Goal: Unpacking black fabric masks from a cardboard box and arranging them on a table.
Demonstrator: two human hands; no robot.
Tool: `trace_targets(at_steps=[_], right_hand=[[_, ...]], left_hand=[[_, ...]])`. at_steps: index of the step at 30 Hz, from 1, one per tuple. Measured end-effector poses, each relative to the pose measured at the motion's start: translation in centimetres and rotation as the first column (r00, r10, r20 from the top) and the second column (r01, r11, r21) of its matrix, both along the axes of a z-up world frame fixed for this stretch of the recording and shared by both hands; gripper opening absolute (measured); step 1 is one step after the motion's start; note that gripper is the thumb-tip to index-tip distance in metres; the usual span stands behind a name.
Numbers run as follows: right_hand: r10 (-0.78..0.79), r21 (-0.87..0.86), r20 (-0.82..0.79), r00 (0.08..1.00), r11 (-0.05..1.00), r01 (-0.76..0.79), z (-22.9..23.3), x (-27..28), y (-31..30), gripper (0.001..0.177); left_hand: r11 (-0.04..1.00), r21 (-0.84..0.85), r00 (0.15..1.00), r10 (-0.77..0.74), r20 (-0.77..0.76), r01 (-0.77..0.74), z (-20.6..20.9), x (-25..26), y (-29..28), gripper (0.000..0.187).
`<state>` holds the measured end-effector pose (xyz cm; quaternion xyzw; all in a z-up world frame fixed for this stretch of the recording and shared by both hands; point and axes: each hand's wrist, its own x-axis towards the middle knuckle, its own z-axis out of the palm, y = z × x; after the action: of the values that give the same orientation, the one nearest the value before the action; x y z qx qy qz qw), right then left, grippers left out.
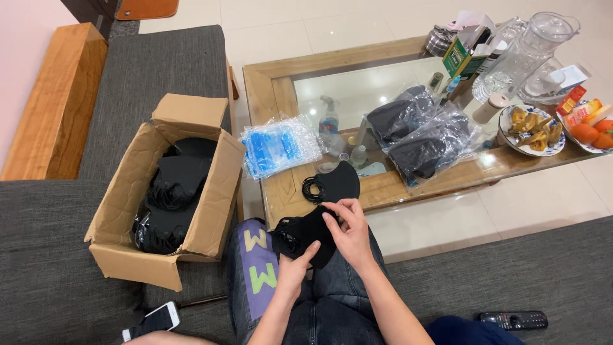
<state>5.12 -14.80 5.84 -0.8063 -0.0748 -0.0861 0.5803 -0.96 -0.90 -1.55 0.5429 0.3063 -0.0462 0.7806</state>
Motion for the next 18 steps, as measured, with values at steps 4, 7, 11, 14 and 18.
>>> trace_targets(at_steps=[4, 7, 11, 14, 18], right_hand=[[0.009, 0.01, -0.006, 1.0, 1.0, -0.009, -0.3, -0.2, 0.3, 0.018], [0.023, 0.006, 0.049, 0.999, 1.0, -0.023, -1.2, -0.4, 0.6, 0.015], [0.03, -0.016, 0.07, 0.997, 0.999, -0.029, -2.4, -0.6, 0.9, 0.014], [0.034, 0.003, 0.059, 0.998, 0.999, -0.034, -3.6, -0.7, 1.2, 0.014], [0.061, 0.011, -0.008, 0.998, 0.998, -0.061, -3.5, -1.3, 1.7, 0.015]], left_hand=[[1.0, -0.014, 1.0, 0.022, 0.002, -0.022, 0.3, 0.1, 0.0, 0.049], [0.999, -0.032, 0.999, 0.034, -0.037, -0.036, 0.4, 0.2, 0.1, 0.05], [0.997, -0.008, 0.997, 0.075, -0.029, -0.075, -0.2, 0.5, 0.2, 0.042], [0.985, -0.096, 0.99, 0.14, -0.031, -0.143, 0.4, 0.6, 0.2, 0.045], [0.958, -0.126, 0.966, 0.253, -0.056, -0.258, 1.1, 1.1, 0.5, 0.056]])
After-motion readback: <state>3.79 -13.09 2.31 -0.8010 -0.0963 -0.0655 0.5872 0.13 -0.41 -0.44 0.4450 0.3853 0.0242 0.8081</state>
